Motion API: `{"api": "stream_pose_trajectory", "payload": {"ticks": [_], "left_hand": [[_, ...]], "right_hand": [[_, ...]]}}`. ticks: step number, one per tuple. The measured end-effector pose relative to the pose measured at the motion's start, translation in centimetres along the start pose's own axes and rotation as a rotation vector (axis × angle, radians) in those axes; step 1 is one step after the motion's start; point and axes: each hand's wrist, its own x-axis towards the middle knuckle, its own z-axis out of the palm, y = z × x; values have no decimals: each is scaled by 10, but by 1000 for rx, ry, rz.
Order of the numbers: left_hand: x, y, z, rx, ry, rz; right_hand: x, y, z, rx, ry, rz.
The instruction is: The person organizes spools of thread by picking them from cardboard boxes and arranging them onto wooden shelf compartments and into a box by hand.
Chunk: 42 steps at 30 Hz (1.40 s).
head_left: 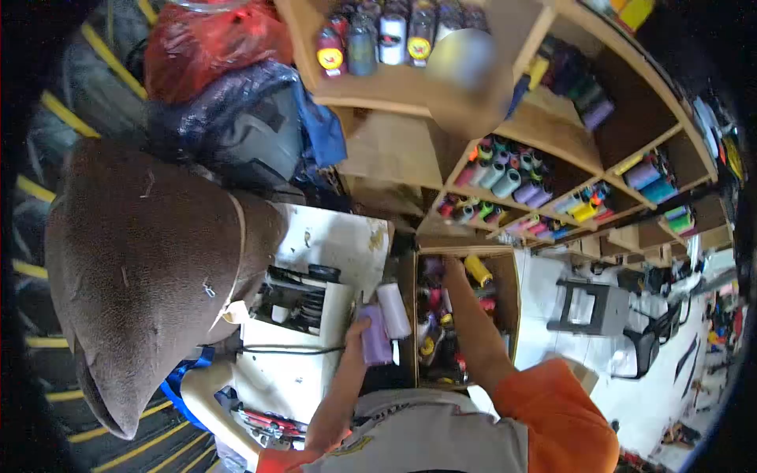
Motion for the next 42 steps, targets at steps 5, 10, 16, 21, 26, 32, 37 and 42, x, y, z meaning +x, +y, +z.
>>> {"api": "stream_pose_trajectory", "payload": {"ticks": [5,10,16,21,26,32,37,42], "left_hand": [[0,0,11,6,-73,-78],[7,5,42,-114,-421,7],[9,9,46,-140,-447,13],[1,14,62,-134,-447,10],[14,0,36,-179,-479,-67],[-4,15,56,-128,-445,0],[-6,20,59,-104,-448,-7],[16,11,49,-89,-495,19]], "right_hand": [[-54,-11,13,-71,-30,-4],[-183,-72,70,-582,-6,-207],[-257,-213,233,-1310,-467,-926],[-258,-281,405,-1794,-438,-1478],[-195,-313,487,-2082,-412,-1411],[-159,-323,512,-2175,-345,-1331],[-145,-326,511,-2154,-343,-1479],[-151,-316,496,-1972,-329,-1726]]}}
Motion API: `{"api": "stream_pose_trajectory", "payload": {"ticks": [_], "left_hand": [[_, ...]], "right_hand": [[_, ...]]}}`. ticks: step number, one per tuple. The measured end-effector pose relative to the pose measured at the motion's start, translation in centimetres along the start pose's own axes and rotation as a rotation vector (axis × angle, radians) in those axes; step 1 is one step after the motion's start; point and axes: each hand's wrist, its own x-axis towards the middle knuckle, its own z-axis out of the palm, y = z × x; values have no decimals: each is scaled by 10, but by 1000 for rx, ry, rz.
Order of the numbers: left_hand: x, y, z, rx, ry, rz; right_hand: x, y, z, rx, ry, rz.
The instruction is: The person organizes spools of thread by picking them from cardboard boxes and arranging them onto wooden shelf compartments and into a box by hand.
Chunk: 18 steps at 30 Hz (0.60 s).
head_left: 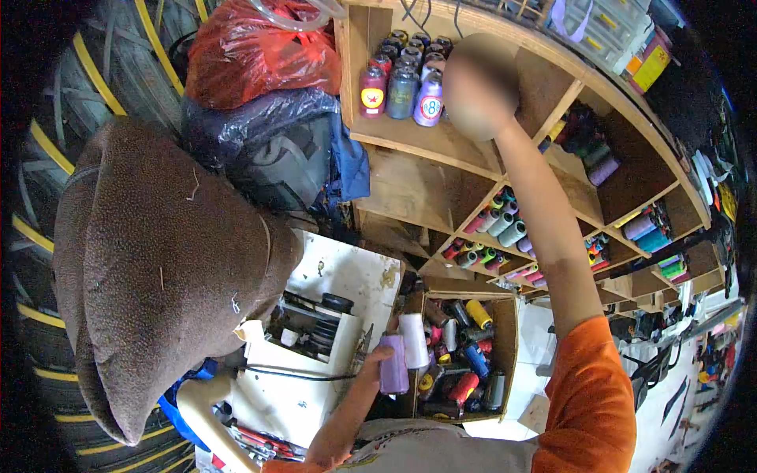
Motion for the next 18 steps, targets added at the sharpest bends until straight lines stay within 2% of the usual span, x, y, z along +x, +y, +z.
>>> {"api": "stream_pose_trajectory", "payload": {"ticks": [2,3,5,6,8,9,10,12,13,14,15,17,18], "left_hand": [[7,8,10,-27,-55,-34],[11,13,17,-49,-70,-54],[20,22,41,-13,-22,40],[22,29,51,-34,-24,37],[31,38,66,-39,-48,97],[37,39,71,-29,-62,156],[42,40,76,-18,-79,219],[44,47,85,112,24,270],[45,52,90,178,76,297],[46,59,100,372,111,341],[51,60,100,408,123,346],[55,55,98,477,151,342],[58,49,99,220,66,354]], "right_hand": [[-12,-2,3,-52,72,96],[-16,7,8,-26,136,62],[-39,-6,-4,17,53,168],[-56,-17,-10,145,157,101],[-99,-47,-16,289,82,59],[-124,-73,-29,436,-89,90],[-147,-99,-46,803,-507,321],[-204,-132,-42,875,-749,397],[-235,-144,-29,675,-558,166],[-255,-163,-31,866,-596,319],[-268,-185,-32,754,-483,405],[-290,-198,-14,582,-165,354],[-297,-195,-4,740,-177,565]]}}
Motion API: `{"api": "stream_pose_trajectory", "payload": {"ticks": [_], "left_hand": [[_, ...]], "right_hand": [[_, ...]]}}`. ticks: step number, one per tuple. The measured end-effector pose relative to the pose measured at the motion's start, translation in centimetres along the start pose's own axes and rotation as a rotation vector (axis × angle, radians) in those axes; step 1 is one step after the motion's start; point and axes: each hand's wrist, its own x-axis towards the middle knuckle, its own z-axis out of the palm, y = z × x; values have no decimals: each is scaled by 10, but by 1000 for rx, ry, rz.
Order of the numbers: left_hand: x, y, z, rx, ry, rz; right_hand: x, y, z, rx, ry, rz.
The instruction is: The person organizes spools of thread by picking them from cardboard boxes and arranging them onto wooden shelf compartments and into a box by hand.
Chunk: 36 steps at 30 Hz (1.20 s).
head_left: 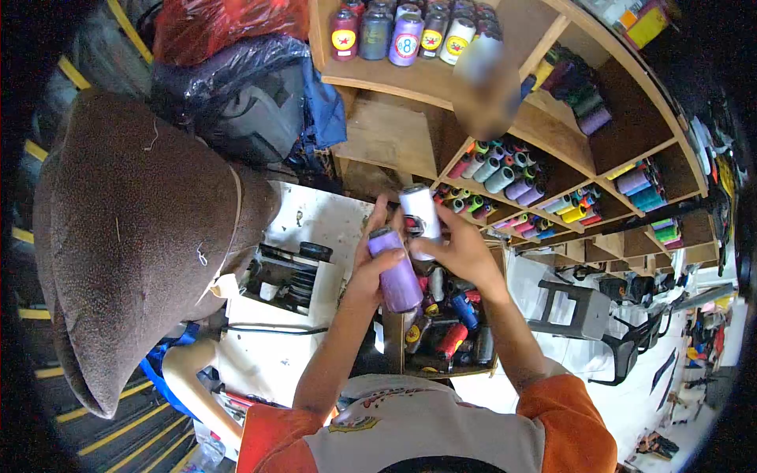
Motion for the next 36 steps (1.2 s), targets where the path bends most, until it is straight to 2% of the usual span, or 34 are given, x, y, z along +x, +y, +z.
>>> {"api": "stream_pose_trajectory", "payload": {"ticks": [1,3,6,9,10,13,17,19,23,24,25,27,28,36], "left_hand": [[-1,-1,6,25,-24,10],[-3,3,19,75,-74,39],[-4,0,15,13,-94,-4],[-2,0,10,19,-106,0],[-3,0,7,19,-102,-6],[-2,-3,1,38,-64,6],[-3,2,-2,31,-13,14],[-5,0,-5,9,-23,20],[-12,4,-6,44,12,-3],[-14,1,-9,69,24,-7],[-15,-2,-11,93,36,-10],[-18,-3,-16,70,19,-10],[-19,-4,-18,66,26,-18],[-23,2,-27,-23,58,-38]], "right_hand": [[1,7,0,249,-53,191],[0,19,6,508,48,125],[-1,39,22,885,246,200],[-1,36,17,852,151,260],[0,39,16,711,123,289],[11,36,9,543,39,263],[73,38,-14,445,315,-29],[109,8,-36,365,415,-50],[199,10,-54,320,732,-252],[209,-3,-59,80,818,-105],[225,-3,-61,83,830,-41],[252,1,-60,-59,912,-136],[261,2,-60,-114,949,-104],[287,24,-55,-191,887,-143]]}}
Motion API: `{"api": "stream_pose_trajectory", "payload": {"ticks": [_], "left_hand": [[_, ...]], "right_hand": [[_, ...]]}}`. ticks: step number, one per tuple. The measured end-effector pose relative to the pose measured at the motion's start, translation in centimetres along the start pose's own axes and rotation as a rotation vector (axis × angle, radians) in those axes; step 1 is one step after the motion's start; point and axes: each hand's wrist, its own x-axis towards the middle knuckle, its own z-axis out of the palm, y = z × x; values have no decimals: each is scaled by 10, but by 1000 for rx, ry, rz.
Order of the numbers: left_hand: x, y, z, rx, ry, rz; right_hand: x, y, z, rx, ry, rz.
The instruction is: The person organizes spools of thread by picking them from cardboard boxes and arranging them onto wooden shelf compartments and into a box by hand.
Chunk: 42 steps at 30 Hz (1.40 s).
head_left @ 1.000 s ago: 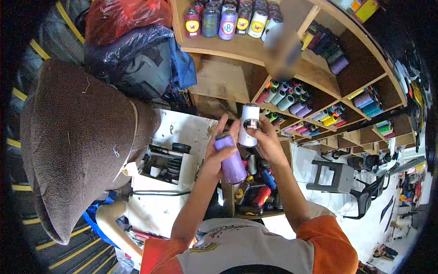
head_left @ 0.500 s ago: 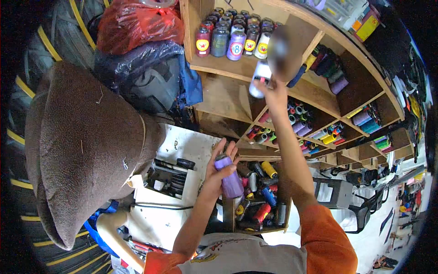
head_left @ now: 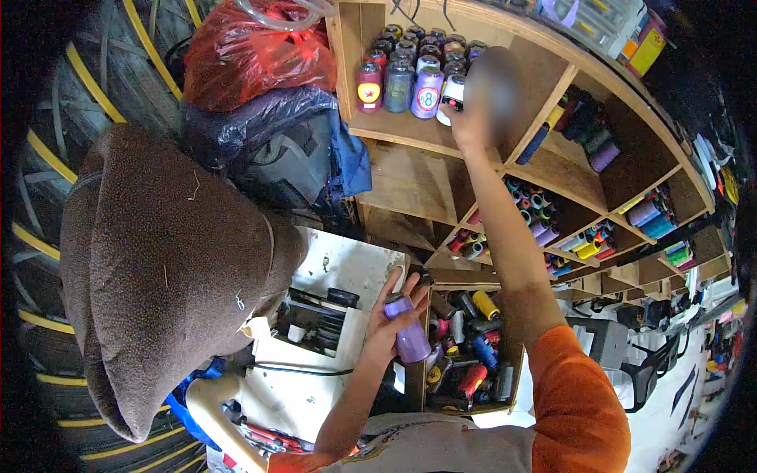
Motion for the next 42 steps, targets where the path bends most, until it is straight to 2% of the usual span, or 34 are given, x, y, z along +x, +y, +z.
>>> {"api": "stream_pose_trajectory", "payload": {"ticks": [3,4,7,8,9,11,12,14,15,16,17,18,19,21,24,25,27,29,30,33,34,37,38,41,42], "left_hand": [[2,3,-1,34,28,19],[3,4,0,55,42,26],[6,12,4,180,94,8],[11,11,10,273,174,46],[15,15,14,222,174,29],[23,19,25,250,180,72],[29,19,26,186,140,101],[39,21,23,119,87,101],[45,22,23,74,88,130],[49,21,24,29,91,152],[52,20,25,-17,93,173],[55,20,28,-82,46,196],[54,20,34,-17,80,160],[51,18,48,117,133,88],[46,16,64,229,10,123],[45,19,69,247,-31,117],[42,17,66,546,-56,104],[37,15,67,789,-126,34],[37,9,63,778,-105,65],[42,0,59,847,-78,279],[39,6,70,1110,-11,449],[45,-6,64,1021,35,439],[48,-8,57,1306,35,495],[48,-20,51,1100,138,387],[49,-24,42,1147,105,382]], "right_hand": [[-1,6,1,19,16,-78],[-1,1,-4,-26,-40,-6],[-1,0,-7,-22,-26,-73],[-3,2,-13,2,-100,-3],[-10,1,-17,-35,-1,-65],[-26,6,-27,-8,30,-112],[-46,-17,-56,24,-164,-8],[-89,-33,-96,172,-549,-45],[-113,-55,-122,238,-754,103],[-137,-67,-142,242,-902,195],[-158,-78,-161,320,-986,171],[-181,-74,-169,319,-966,63],[-196,-78,-178,138,-870,-149],[-216,-76,-185,86,-744,-109],[-223,-56,-190,327,-785,250],[-215,-63,-197,571,-807,542],[-216,-56,-200,905,-670,768],[-211,-61,-205,986,-640,716],[-210,-59,-206,948,-637,709],[-208,-60,-204,676,-643,564],[-208,-62,-202,557,-643,494],[-207,-47,-194,371,-687,411],[-207,-48,-193,558,-596,522],[-173,-15,-155,528,-335,333],[-151,-26,-152,364,-293,301]]}}
